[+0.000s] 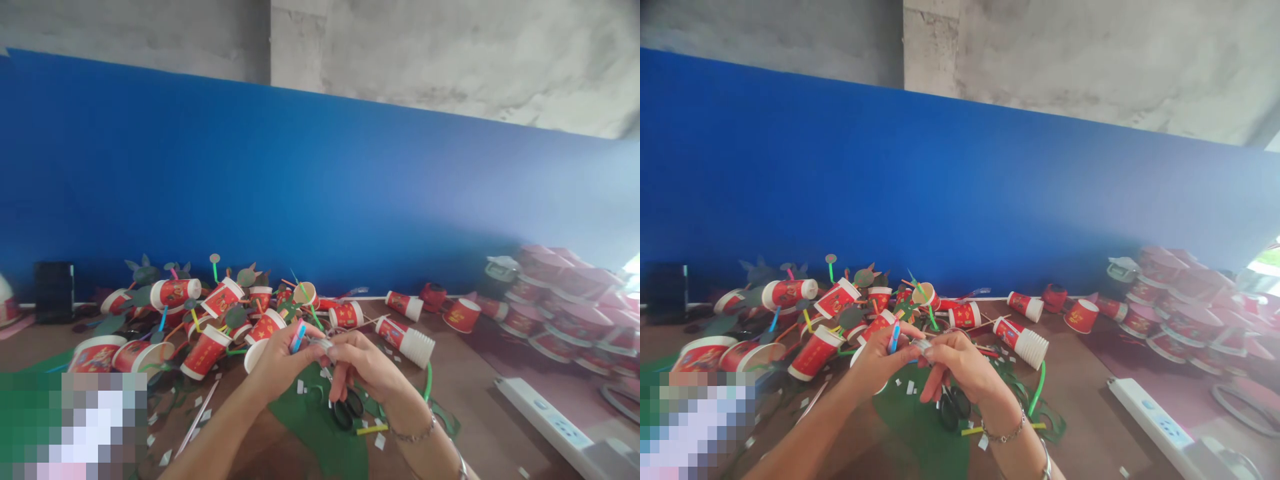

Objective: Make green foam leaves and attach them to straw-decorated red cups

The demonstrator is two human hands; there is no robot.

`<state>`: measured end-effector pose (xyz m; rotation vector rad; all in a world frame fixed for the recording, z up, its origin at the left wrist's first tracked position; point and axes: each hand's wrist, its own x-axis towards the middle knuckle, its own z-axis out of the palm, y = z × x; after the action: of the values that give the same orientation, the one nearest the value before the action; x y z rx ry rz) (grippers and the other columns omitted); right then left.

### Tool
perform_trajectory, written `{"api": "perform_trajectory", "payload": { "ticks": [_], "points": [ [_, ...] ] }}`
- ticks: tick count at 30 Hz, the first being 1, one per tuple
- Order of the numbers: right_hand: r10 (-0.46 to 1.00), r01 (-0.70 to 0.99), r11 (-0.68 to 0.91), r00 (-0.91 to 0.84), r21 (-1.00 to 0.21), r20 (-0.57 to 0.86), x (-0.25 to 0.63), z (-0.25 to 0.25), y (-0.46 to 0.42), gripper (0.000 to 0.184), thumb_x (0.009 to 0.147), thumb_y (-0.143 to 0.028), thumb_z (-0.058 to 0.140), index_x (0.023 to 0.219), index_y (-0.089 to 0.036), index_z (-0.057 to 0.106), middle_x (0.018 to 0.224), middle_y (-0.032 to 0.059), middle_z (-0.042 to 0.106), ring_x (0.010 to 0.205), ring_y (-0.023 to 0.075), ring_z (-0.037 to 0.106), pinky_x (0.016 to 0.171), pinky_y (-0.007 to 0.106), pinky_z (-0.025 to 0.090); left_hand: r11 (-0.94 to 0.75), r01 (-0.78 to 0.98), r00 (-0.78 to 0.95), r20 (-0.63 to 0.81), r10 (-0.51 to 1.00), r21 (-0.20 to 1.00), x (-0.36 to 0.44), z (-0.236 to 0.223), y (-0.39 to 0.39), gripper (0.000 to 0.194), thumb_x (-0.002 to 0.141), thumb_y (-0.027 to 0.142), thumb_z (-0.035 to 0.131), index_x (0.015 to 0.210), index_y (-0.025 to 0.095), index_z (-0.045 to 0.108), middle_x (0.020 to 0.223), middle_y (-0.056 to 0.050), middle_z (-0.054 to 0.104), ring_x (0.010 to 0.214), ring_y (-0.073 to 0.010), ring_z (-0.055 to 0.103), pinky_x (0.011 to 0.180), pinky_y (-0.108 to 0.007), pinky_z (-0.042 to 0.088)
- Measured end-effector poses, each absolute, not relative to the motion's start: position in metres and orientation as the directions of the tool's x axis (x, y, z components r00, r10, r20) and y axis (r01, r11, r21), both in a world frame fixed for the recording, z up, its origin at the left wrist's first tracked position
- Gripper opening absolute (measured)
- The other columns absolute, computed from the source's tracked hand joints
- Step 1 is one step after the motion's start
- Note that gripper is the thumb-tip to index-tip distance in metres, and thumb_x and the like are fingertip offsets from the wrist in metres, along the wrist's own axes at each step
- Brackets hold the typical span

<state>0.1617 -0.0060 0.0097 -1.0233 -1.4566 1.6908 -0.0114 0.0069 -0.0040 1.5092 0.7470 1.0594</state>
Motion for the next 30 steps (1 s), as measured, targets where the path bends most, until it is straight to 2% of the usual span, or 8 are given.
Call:
{"api": "perform_trajectory", "payload": {
  "ticks": [4,10,18,22,25,27,30],
  "points": [
    [0.88,0.012,-0.138,-0.458,-0.99,-0.129,0.161,0.01,-0.006,0.022,0.076,-0.03,0.05,0.068,-0.011,0.06,0.047,0.0048,0.067,0.031,0.0093,0.052,0.034,0.017,0.026,-0.235,-0.061,0.394,0.24,0.887,0.97,-0.012,-0.004,0.007,0.017,0.078,0.033,0.065,0.088,0.02,0.063,0.065,0.002,0.067,0.064,-0.0154,0.062,0.06,-0.025,0.044],
    [0.863,-0.005,-0.124,-0.494,-0.992,-0.105,0.167,0.017,-0.008,0.025,0.077,-0.034,0.052,0.082,-0.011,0.061,0.057,0.0074,0.072,0.042,0.0117,0.059,0.039,0.018,0.031,-0.275,-0.07,0.388,0.28,0.878,0.959,-0.014,-0.008,0.009,0.024,0.077,0.04,0.065,0.089,0.019,0.063,0.07,-0.001,0.069,0.068,-0.0178,0.063,0.065,-0.028,0.046],
    [0.873,0.025,-0.139,-0.469,-0.99,-0.134,0.166,0.012,-0.007,0.026,0.074,-0.036,0.053,0.069,-0.012,0.058,0.048,0.0053,0.068,0.033,0.0097,0.053,0.035,0.017,0.025,-0.282,0.041,0.391,0.244,0.887,0.959,-0.014,0.002,0.001,0.021,0.079,0.038,0.063,0.089,0.02,0.064,0.067,0.001,0.066,0.065,-0.0159,0.059,0.061,-0.025,0.042],
    [0.895,0.07,-0.135,-0.419,-0.988,-0.152,0.164,0.012,-0.005,0.028,0.076,-0.038,0.051,0.067,-0.013,0.056,0.047,0.0053,0.067,0.033,0.0096,0.052,0.035,0.018,0.023,-0.272,0.062,0.397,0.227,0.889,0.96,-0.014,0.006,0.001,0.019,0.079,0.037,0.061,0.086,0.02,0.062,0.072,0.001,0.064,0.07,-0.0161,0.059,0.064,-0.025,0.043],
    [0.954,0.076,-0.019,-0.297,-0.997,-0.041,0.163,0.017,-0.004,0.03,0.08,-0.042,0.052,0.088,-0.014,0.058,0.051,0.0029,0.067,0.038,0.0107,0.053,0.038,0.019,0.027,-0.231,0.082,0.287,0.199,0.937,0.97,-0.01,0.005,0.003,0.019,0.079,0.038,0.061,0.079,0.019,0.055,0.061,0.006,0.054,0.057,-0.0104,0.05,0.055,-0.021,0.039],
    [0.977,0.091,0.102,-0.198,-0.991,0.083,0.161,0.02,-0.005,0.028,0.081,-0.039,0.053,0.098,-0.016,0.055,0.052,-0.0008,0.064,0.043,0.0111,0.052,0.042,0.02,0.032,-0.101,0.018,0.183,0.096,0.979,0.995,-0.005,0.002,0.005,0.024,0.077,0.042,0.061,0.079,0.021,0.049,0.049,0.011,0.04,0.043,-0.0065,0.036,0.043,-0.018,0.029],
    [0.965,0.262,0.254,-0.126,-0.931,0.228,0.154,0.02,-0.008,0.012,0.079,-0.029,0.055,0.085,-0.019,0.056,0.057,-0.0016,0.059,0.052,0.0123,0.052,0.05,0.024,0.04,0.107,-0.157,0.189,-0.077,0.979,0.982,0.002,-0.002,0.005,0.037,0.071,0.053,0.064,0.079,0.023,0.043,0.039,0.015,0.027,0.033,-0.0046,0.019,0.034,-0.017,0.012]
  ]
}}
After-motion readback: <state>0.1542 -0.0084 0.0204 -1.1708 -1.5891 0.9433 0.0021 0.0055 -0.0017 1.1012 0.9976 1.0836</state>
